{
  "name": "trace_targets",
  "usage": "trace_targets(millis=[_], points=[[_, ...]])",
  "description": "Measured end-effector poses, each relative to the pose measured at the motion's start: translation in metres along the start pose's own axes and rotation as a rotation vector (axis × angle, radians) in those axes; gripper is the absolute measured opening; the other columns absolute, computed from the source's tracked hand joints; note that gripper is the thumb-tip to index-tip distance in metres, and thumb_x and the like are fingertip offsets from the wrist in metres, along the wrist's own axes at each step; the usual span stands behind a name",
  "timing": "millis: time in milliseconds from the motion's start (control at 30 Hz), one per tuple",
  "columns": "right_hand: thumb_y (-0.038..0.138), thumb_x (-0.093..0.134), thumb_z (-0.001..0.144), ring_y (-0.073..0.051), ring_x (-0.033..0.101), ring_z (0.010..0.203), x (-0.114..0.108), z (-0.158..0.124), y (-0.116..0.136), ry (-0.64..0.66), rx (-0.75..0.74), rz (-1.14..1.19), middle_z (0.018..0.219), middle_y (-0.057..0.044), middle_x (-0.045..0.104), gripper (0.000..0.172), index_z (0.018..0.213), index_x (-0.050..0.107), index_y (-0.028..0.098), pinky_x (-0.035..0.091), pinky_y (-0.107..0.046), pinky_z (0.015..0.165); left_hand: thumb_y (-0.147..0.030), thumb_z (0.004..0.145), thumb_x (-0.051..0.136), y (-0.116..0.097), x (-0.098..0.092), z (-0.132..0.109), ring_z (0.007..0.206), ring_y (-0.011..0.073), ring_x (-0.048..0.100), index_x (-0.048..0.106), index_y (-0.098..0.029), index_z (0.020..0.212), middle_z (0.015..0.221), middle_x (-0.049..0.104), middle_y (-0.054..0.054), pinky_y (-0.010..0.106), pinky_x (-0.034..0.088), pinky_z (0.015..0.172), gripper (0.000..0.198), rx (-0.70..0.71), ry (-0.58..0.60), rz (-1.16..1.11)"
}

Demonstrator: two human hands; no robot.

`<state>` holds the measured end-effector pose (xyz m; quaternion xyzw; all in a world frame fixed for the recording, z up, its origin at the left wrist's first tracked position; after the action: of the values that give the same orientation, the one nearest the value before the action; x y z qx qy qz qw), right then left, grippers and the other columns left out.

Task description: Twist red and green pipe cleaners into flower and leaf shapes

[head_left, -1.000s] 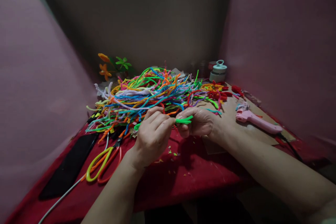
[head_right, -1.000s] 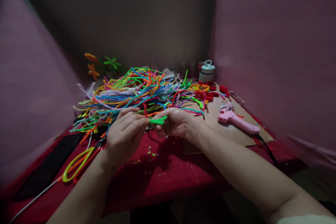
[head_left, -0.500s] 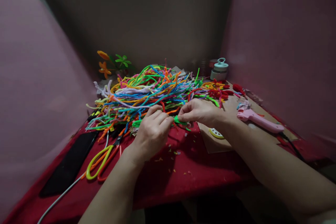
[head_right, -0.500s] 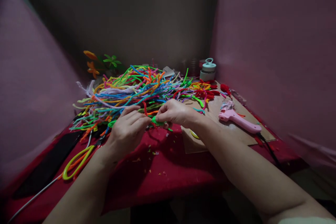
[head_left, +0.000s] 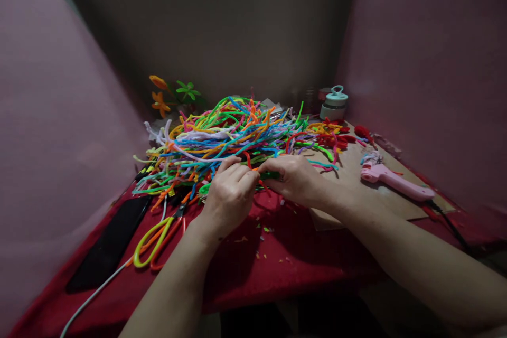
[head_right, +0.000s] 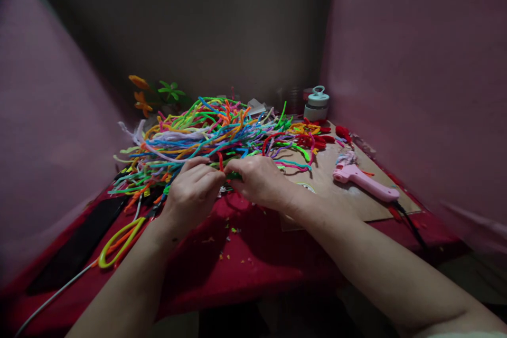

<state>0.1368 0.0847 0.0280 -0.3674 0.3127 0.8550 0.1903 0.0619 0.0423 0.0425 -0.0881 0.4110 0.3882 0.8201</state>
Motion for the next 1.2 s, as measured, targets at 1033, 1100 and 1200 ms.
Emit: trace_targets(millis=[1033,1100,1200], points=[[0.028,0.053,0.078,-0.010,0.045,0.057,-0.008,-0.007,-0.017,-0.214,0.339,0.654,0.064,0.000,0.054,0.014,0.073,0.058,0.015,0.036,-0.023,0.054,-0.023,0.075,0.061,0.048,-0.033,-0.022,0.068,0.0146,0.056,0.062,-0.017,0.082,0.074,0.060,0.002,0.028,0.045,0.064,0.009,-0.677,-0.398,-0.507],[0.028,0.053,0.079,-0.011,0.047,0.060,-0.006,-0.009,-0.010,-0.227,0.303,0.617,0.066,-0.001,0.055,0.014,0.075,0.058,0.016,0.038,-0.023,0.057,-0.028,0.073,0.063,0.053,0.001,-0.024,0.059,0.0115,0.053,0.063,-0.016,0.076,0.065,0.059,0.000,0.024,0.043,0.056,0.013,-0.842,-0.234,-0.864],[0.026,0.052,0.079,-0.012,0.051,0.064,-0.003,-0.011,0.000,-0.217,0.255,0.533,0.069,-0.002,0.058,0.013,0.073,0.060,0.017,0.039,-0.024,0.062,-0.028,0.068,0.068,0.052,0.022,-0.026,0.050,0.0077,0.045,0.063,-0.014,0.065,0.054,0.052,-0.003,0.020,0.035,0.048,0.015,-0.966,-0.173,-1.152]])
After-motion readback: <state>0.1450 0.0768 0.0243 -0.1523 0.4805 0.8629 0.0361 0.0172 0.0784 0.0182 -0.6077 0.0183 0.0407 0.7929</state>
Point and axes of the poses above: each hand's wrist, its own z-axis towards the middle knuckle, its own x-axis out of the palm, y = z × x, the point moved 9 cm from there along z, towards the middle knuckle
